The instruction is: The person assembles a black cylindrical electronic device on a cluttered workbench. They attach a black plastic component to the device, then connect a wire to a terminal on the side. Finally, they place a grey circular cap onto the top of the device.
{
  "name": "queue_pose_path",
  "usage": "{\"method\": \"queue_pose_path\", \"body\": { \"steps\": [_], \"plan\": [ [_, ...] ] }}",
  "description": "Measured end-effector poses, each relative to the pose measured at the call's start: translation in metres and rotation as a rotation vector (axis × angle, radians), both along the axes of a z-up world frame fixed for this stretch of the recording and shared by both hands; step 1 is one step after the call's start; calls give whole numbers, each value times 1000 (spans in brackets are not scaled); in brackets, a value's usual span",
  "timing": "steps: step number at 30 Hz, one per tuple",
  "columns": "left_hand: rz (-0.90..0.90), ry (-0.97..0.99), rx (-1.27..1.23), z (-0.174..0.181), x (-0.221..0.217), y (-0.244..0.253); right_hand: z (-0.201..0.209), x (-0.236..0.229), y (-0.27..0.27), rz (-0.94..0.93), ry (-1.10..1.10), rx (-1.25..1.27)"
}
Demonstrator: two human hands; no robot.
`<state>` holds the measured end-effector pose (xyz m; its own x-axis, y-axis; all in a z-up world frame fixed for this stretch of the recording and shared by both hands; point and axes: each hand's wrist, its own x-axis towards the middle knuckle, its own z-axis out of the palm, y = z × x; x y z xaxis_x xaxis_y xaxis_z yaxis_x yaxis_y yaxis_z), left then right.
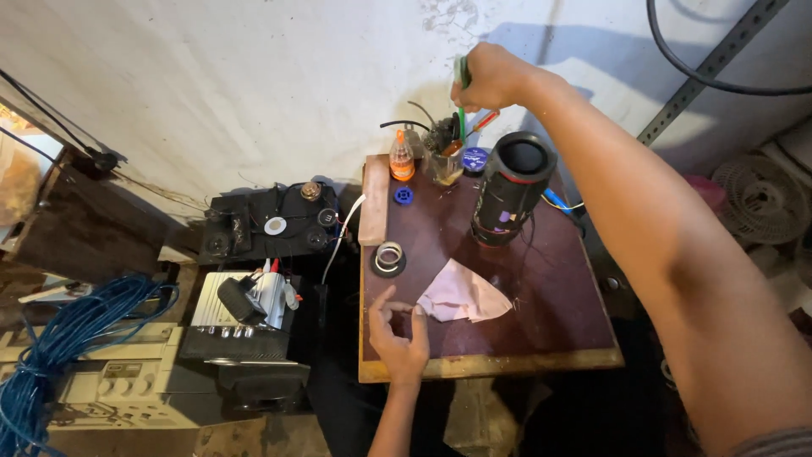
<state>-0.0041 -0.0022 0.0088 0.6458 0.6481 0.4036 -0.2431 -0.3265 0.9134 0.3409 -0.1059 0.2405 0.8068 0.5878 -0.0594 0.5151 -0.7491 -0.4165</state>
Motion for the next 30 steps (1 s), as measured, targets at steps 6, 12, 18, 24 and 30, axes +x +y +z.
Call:
{"method": "queue_pose_path", "body": {
  "steps": [6,12,18,24,30],
  "plan": [
    [-3,-21,43,0,0,0,5,-7,6,-156,340,-53],
    [15,-32,108,-9,2,2,-5,12,-7,-11,34,-47],
    [24,71,359,-5,7,5,31,-61,-39,61,-69,-30],
    [45,25,441,-7,13,9,15,-137,-62,-161,-160,-351],
    [76,3,524,-10,14,5,-6,-122,-73,-142,-120,-276]
  ]
}}
